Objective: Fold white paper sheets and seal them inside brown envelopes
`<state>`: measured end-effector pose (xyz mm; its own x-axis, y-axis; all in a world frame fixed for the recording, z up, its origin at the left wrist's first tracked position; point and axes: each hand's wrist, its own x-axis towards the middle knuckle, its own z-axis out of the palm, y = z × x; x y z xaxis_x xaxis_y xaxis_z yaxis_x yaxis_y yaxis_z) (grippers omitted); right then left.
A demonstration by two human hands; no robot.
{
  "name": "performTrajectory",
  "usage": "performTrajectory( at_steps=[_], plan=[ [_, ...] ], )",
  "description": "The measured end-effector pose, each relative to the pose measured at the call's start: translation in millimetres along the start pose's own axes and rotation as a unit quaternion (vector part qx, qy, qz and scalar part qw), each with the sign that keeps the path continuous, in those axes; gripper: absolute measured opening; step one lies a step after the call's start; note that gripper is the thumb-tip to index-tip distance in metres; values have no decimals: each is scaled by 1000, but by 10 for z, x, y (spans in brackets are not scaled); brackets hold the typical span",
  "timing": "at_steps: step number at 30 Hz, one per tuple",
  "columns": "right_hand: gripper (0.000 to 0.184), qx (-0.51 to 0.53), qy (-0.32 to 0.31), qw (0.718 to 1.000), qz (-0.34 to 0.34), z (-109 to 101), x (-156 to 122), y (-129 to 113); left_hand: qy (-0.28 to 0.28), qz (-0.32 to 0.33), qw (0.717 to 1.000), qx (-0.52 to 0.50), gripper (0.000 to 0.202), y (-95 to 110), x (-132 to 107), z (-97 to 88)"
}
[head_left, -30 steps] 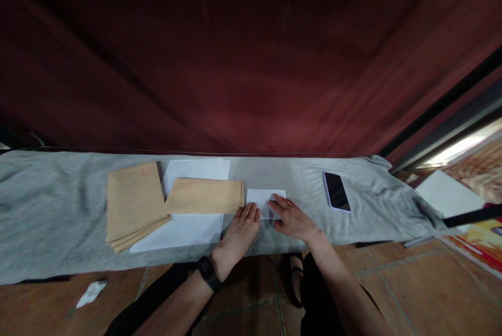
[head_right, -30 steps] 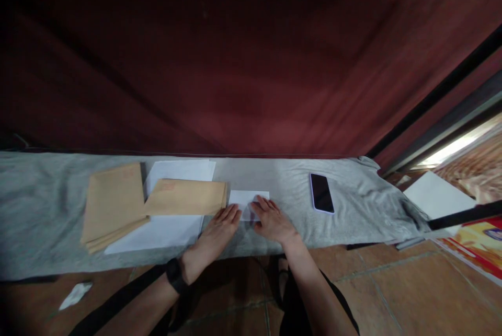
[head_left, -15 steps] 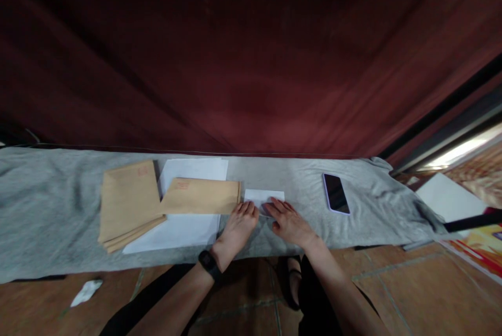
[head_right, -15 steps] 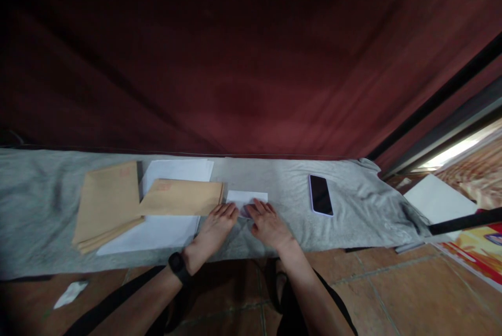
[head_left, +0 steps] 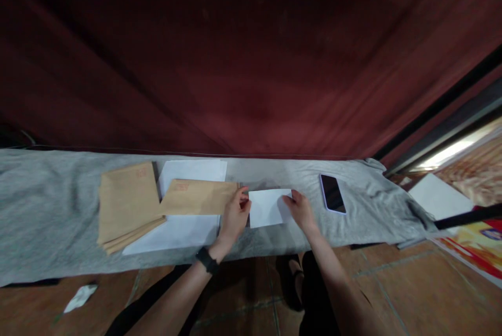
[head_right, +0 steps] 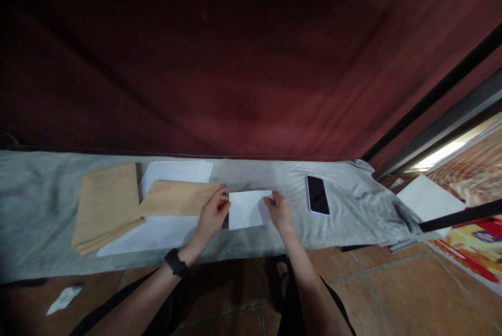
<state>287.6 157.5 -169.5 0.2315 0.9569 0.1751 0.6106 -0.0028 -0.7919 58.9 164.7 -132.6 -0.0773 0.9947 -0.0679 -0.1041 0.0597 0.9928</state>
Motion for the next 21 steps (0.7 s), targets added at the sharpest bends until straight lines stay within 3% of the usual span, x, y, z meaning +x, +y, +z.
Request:
performTrajectory(
  at_steps=[3, 4, 7, 9, 11, 15, 18, 21],
  plan=[
    [25, -100, 16, 995, 8, 158, -40, 24, -28, 109, 981, 159, 41, -127, -98, 20],
    [22, -130, 12, 991, 9, 195, -59, 26, -54, 154, 958, 237, 40, -184, -156, 28],
    [20, -199, -5, 980, 7, 250, -112, 15, -135, 250, 854, 436, 47, -379, -372, 62],
    [26, -217, -5, 976, 3, 254, -138, -9, -163, 279, 793, 517, 54, -494, -503, 88],
    [34, -228, 15, 973, -11, 260, -168, -48, -167, 294, 752, 565, 61, -570, -584, 105],
    [51, -220, 32, 969, -107, 374, -319, -170, -169, 310, 721, 596, 66, -641, -593, 102],
    [56, -187, -63, 963, -184, 530, -517, -242, -180, 316, 715, 597, 63, -689, -573, 52],
    [53, -227, -133, 939, -222, 606, -668, -234, -179, 303, 720, 597, 61, -698, -578, -62]
  ],
)
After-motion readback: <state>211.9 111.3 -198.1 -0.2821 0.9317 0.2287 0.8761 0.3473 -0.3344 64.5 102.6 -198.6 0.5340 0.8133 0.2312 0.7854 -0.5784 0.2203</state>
